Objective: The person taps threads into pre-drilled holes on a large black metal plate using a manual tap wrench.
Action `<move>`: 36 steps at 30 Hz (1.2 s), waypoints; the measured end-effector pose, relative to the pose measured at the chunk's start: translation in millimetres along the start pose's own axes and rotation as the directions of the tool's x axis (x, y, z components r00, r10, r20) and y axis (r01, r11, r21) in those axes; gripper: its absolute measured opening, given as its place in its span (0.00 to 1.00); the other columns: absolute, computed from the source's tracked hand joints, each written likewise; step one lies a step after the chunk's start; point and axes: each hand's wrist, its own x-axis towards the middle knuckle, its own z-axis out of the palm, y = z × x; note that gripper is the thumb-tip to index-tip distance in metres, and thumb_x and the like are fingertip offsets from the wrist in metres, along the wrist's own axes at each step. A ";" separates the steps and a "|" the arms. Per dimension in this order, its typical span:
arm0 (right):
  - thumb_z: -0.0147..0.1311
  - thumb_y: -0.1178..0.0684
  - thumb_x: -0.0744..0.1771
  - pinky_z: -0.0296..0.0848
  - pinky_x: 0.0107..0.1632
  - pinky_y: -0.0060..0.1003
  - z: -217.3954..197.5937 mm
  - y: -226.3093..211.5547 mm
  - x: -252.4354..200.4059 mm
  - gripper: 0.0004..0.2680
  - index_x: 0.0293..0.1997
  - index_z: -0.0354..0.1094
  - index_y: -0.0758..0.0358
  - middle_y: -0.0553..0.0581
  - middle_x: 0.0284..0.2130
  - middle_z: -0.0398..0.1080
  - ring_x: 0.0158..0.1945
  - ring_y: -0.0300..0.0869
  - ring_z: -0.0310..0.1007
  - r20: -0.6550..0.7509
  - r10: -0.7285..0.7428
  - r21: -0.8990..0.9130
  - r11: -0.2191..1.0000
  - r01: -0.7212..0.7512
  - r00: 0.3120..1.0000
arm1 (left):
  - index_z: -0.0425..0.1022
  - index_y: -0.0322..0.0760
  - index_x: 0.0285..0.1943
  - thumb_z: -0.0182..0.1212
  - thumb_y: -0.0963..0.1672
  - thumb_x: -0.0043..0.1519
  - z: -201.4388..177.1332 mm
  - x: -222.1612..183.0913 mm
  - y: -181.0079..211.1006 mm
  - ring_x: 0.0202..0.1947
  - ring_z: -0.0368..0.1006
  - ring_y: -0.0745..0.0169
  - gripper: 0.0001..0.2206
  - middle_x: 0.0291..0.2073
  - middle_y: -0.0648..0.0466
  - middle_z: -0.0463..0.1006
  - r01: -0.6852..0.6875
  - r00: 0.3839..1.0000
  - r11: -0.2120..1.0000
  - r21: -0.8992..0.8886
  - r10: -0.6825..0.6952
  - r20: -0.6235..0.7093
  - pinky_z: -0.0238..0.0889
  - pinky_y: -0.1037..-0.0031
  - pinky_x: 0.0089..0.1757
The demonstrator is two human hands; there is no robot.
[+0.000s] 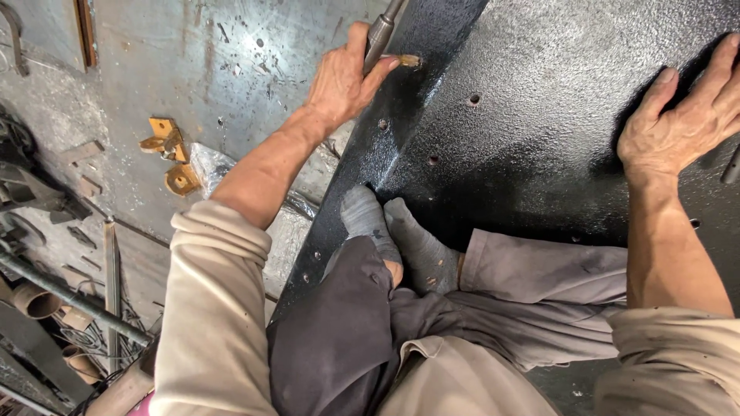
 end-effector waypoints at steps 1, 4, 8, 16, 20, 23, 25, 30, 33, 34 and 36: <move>0.46 0.46 0.75 0.49 0.73 0.56 -1.6 -2.4 0.0 0.22 0.80 0.52 0.65 0.67 0.71 0.57 0.73 0.59 0.55 0.012 0.007 0.022 1.000 -0.007 1.000 | 0.55 0.38 0.54 0.60 0.50 0.74 -1.5 -1.8 -2.8 0.20 0.74 0.41 0.18 0.23 0.46 0.74 0.038 0.997 0.999 0.020 -0.039 0.071 0.69 0.57 0.24; 0.48 0.49 0.73 0.51 0.73 0.55 -0.1 -0.4 -0.7 0.22 0.79 0.52 0.65 0.67 0.71 0.58 0.73 0.59 0.56 0.018 0.014 0.060 0.998 -0.015 1.000 | 0.55 0.37 0.55 0.61 0.50 0.74 -10.3 -1.1 -3.3 0.21 0.75 0.38 0.19 0.24 0.44 0.75 -0.054 0.994 0.996 0.069 0.047 0.096 0.69 0.56 0.25; 0.49 0.51 0.72 0.52 0.73 0.56 1.2 2.9 -4.0 0.23 0.78 0.52 0.65 0.67 0.72 0.58 0.73 0.60 0.57 0.001 -0.007 0.016 1.000 0.007 1.000 | 0.55 0.36 0.57 0.62 0.51 0.73 -13.2 3.9 -1.2 0.24 0.76 0.36 0.21 0.26 0.44 0.77 -0.201 0.979 0.967 0.154 0.195 0.054 0.70 0.53 0.27; 0.48 0.50 0.73 0.63 0.71 0.54 17.6 17.5 -6.7 0.22 0.78 0.53 0.64 0.68 0.68 0.61 0.71 0.60 0.64 -0.047 -0.041 0.034 0.999 0.043 0.998 | 0.58 0.32 0.51 0.56 0.48 0.70 5.7 5.7 49.3 0.18 0.76 0.48 0.16 0.22 0.47 0.76 0.373 0.927 0.924 -0.084 -0.375 -0.007 0.70 0.57 0.23; 0.48 0.50 0.72 0.63 0.68 0.55 12.7 12.9 -5.0 0.21 0.76 0.54 0.64 0.69 0.68 0.63 0.68 0.60 0.65 -0.024 0.005 0.045 0.999 -0.004 1.000 | 0.61 0.33 0.47 0.56 0.48 0.67 6.7 16.1 70.4 0.18 0.75 0.58 0.14 0.21 0.51 0.75 0.626 0.768 0.745 -0.231 -0.640 0.022 0.71 0.58 0.23; 0.49 0.50 0.74 0.62 0.71 0.54 15.0 19.5 -9.4 0.21 0.78 0.53 0.64 0.70 0.69 0.61 0.72 0.60 0.64 -0.065 -0.085 -0.042 0.996 0.083 0.994 | 0.63 0.35 0.45 0.58 0.48 0.65 12.1 20.1 68.8 0.23 0.76 0.63 0.14 0.26 0.53 0.74 0.694 0.687 0.656 -0.297 -0.727 0.001 0.74 0.63 0.27; 0.49 0.50 0.73 0.63 0.69 0.55 12.5 12.9 -4.5 0.22 0.78 0.54 0.64 0.70 0.68 0.62 0.69 0.61 0.65 -0.033 -0.024 0.005 1.000 0.024 0.999 | 0.64 0.34 0.44 0.59 0.49 0.65 10.7 20.5 75.8 0.24 0.75 0.64 0.14 0.27 0.53 0.74 0.690 0.680 0.641 -0.336 -0.734 -0.004 0.72 0.64 0.28; 0.48 0.52 0.74 0.67 0.73 0.53 34.2 41.1 -11.8 0.20 0.78 0.54 0.64 0.69 0.67 0.64 0.68 0.60 0.67 -0.046 -0.042 0.102 0.994 0.047 0.998 | 0.64 0.35 0.44 0.59 0.50 0.64 1.7 27.6 93.3 0.22 0.69 0.67 0.15 0.26 0.55 0.71 0.710 0.626 0.559 -0.428 -0.780 0.021 0.67 0.68 0.23; 0.50 0.52 0.74 0.68 0.69 0.49 22.6 21.6 4.2 0.19 0.77 0.56 0.65 0.69 0.66 0.67 0.66 0.60 0.69 -0.088 -0.097 0.003 0.995 0.098 0.991 | 0.63 0.33 0.42 0.59 0.50 0.63 3.4 31.3 97.8 0.16 0.65 0.64 0.16 0.21 0.54 0.68 0.702 0.553 0.418 -0.576 -0.830 0.071 0.62 0.65 0.19; 0.49 0.55 0.72 0.66 0.66 0.53 4.8 -11.5 18.9 0.19 0.72 0.57 0.71 0.73 0.64 0.66 0.64 0.64 0.68 -0.132 -0.196 0.059 0.977 0.205 0.972 | 0.63 0.33 0.43 0.58 0.50 0.63 10.5 34.1 88.3 0.14 0.64 0.64 0.16 0.22 0.55 0.69 0.682 0.547 0.379 -0.625 -0.832 0.093 0.62 0.63 0.18; 0.49 0.58 0.69 0.65 0.63 0.56 -18.1 -83.1 42.7 0.19 0.68 0.58 0.78 0.77 0.61 0.66 0.61 0.67 0.67 -0.149 -0.304 0.120 0.939 0.322 0.941 | 0.63 0.34 0.45 0.58 0.51 0.63 22.8 23.0 74.4 0.13 0.62 0.63 0.17 0.22 0.55 0.71 0.674 0.512 0.308 -0.671 -0.850 0.124 0.61 0.62 0.18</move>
